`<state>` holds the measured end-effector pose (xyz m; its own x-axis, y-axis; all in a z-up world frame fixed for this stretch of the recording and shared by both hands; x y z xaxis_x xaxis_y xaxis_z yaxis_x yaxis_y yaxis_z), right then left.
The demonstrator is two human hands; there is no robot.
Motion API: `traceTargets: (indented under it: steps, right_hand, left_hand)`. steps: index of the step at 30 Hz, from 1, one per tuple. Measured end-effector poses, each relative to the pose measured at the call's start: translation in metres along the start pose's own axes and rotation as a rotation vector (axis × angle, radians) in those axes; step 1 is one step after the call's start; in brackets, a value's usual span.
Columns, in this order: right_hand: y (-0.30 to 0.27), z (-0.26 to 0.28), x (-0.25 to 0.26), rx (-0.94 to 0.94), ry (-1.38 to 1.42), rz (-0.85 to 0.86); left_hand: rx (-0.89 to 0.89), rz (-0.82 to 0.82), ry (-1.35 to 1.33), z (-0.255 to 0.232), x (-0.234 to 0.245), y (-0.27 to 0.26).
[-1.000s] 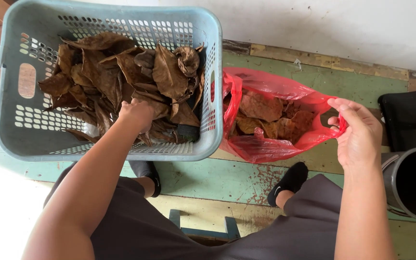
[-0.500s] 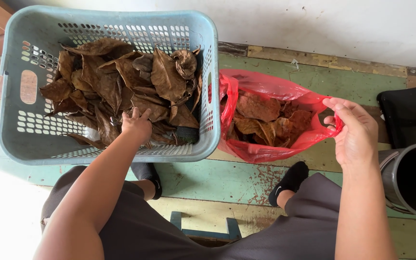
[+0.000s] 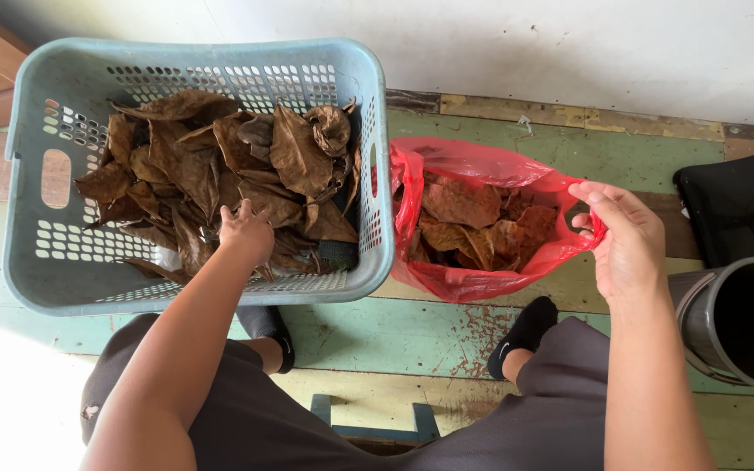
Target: The person picks dried leaves from a blue basket and places them into a red plastic bag. The person handles the leaves one at a time, transferring them from the basket to the bag throughout the clip.
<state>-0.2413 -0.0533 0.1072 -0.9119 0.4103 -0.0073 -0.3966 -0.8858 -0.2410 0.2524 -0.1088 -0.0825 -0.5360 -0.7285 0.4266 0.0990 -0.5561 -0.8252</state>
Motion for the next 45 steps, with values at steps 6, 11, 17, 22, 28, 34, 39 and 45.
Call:
traceTargets:
  steps: [6, 11, 17, 22, 28, 34, 39, 45]
  right_hand:
    - [0.001, -0.003, -0.003, 0.012, -0.011, 0.023]
    - [0.002, -0.003, -0.003, 0.013, -0.011, 0.025]
    - [0.005, -0.001, 0.0, 0.034, 0.021, 0.009]
    - [0.01, -0.005, 0.001, 0.045, 0.037, 0.017]
    - [0.009, -0.007, 0.0, 0.029, 0.034, 0.019]
    - [0.008, -0.008, 0.005, 0.042, 0.016, 0.023]
    - [0.012, -0.007, 0.007, 0.031, 0.054, 0.013]
    - [0.012, -0.002, 0.005, 0.053, 0.038, 0.03]
  left_hand:
    - [0.007, -0.02, 0.111, -0.008, -0.017, 0.006]
    - [0.005, -0.01, 0.095, -0.008, -0.022, 0.017]
    - [0.001, -0.068, -0.044, 0.009, 0.018, -0.007]
    - [0.004, -0.202, -0.16, 0.023, 0.047, -0.03]
    - [-0.016, -0.141, -0.018, -0.002, 0.012, -0.006]
    - [0.029, -0.031, 0.09, -0.012, -0.026, 0.021]
    - [0.008, -0.094, -0.03, -0.009, 0.0, 0.011]
    - [-0.019, -0.325, 0.004, 0.013, 0.061, -0.032]
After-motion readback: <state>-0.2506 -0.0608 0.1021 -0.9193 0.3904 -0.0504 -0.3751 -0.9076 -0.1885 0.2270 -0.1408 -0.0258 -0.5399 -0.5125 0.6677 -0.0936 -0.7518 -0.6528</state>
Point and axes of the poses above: each hand's wrist, its own y-axis towards the middle knuckle, its own x-axis out of the back of the hand, z = x × y, the point moved 6 cm from there along y, towards the middle knuckle, and after that the axes turned 2 degrees about y, right-handed, at the moved point
